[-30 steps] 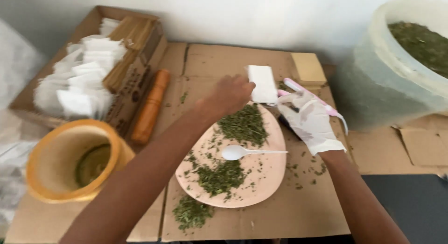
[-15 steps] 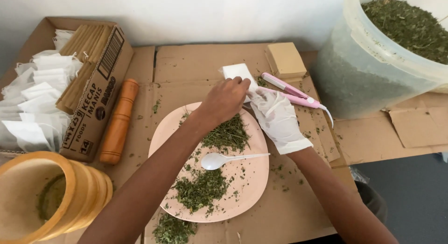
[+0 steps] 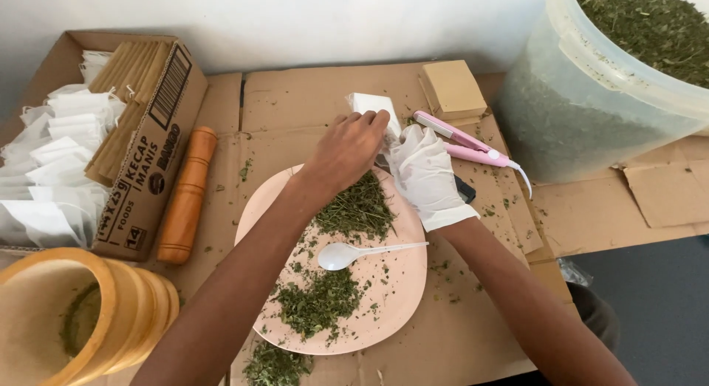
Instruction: The person uses a small spoon to fill individual white tea bags with dried leaves from a plate, occasionally reaching for new bags from a cardboard box and placing filled ones aside.
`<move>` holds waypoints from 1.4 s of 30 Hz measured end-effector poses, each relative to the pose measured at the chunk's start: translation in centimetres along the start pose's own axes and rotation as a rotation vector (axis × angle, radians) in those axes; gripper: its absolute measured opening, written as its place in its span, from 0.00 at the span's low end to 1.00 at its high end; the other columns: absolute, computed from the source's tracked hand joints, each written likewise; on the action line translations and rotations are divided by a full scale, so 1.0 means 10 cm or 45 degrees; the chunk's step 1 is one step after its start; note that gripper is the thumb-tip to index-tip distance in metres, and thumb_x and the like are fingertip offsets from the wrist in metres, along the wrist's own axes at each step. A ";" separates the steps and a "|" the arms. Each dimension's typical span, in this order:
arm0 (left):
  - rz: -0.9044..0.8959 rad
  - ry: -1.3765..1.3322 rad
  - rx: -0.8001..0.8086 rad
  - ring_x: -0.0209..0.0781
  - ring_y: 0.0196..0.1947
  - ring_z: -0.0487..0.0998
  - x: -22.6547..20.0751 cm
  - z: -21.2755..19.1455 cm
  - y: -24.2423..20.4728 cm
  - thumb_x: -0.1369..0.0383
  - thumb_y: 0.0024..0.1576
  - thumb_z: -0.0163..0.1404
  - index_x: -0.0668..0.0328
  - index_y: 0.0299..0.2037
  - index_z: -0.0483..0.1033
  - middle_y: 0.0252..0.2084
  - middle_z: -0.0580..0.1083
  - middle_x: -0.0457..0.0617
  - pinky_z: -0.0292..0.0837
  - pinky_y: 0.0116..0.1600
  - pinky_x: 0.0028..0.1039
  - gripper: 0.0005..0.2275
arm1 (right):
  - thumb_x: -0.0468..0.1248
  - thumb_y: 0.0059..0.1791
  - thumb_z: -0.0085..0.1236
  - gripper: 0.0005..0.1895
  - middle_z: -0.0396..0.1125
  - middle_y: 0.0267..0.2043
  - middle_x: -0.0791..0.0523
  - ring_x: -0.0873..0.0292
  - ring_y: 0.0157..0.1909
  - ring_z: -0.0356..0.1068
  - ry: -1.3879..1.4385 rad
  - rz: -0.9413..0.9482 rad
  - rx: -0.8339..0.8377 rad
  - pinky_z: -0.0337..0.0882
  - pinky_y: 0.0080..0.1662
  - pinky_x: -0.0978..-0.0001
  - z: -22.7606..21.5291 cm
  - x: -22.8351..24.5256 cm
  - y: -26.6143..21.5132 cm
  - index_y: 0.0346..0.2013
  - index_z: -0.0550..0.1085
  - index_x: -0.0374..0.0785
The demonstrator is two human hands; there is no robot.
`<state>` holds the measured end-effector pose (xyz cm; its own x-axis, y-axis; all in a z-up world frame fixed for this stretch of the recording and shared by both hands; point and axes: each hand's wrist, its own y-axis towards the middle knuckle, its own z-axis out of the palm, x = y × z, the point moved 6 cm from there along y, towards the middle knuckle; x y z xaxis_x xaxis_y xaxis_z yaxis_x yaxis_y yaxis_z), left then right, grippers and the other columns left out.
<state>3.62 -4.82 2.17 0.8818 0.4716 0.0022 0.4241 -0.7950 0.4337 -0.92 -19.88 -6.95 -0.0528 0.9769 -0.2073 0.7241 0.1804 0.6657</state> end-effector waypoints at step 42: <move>-0.673 -1.467 -0.134 0.38 0.42 0.80 -0.06 -0.98 -1.36 0.61 0.60 0.68 0.56 0.50 0.86 0.39 0.82 0.49 0.77 0.56 0.35 0.13 | 0.39 0.54 0.65 0.09 0.79 0.27 0.49 0.60 0.27 0.78 1.815 1.184 0.484 0.73 0.31 0.74 -1.50 0.82 0.06 0.45 0.86 0.40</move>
<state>-4.69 9.49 5.11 0.3012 0.0752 -0.9506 0.8056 -0.5534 0.2115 -11.22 -10.07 2.55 0.0779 0.0952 0.9924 0.9582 -0.2821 -0.0481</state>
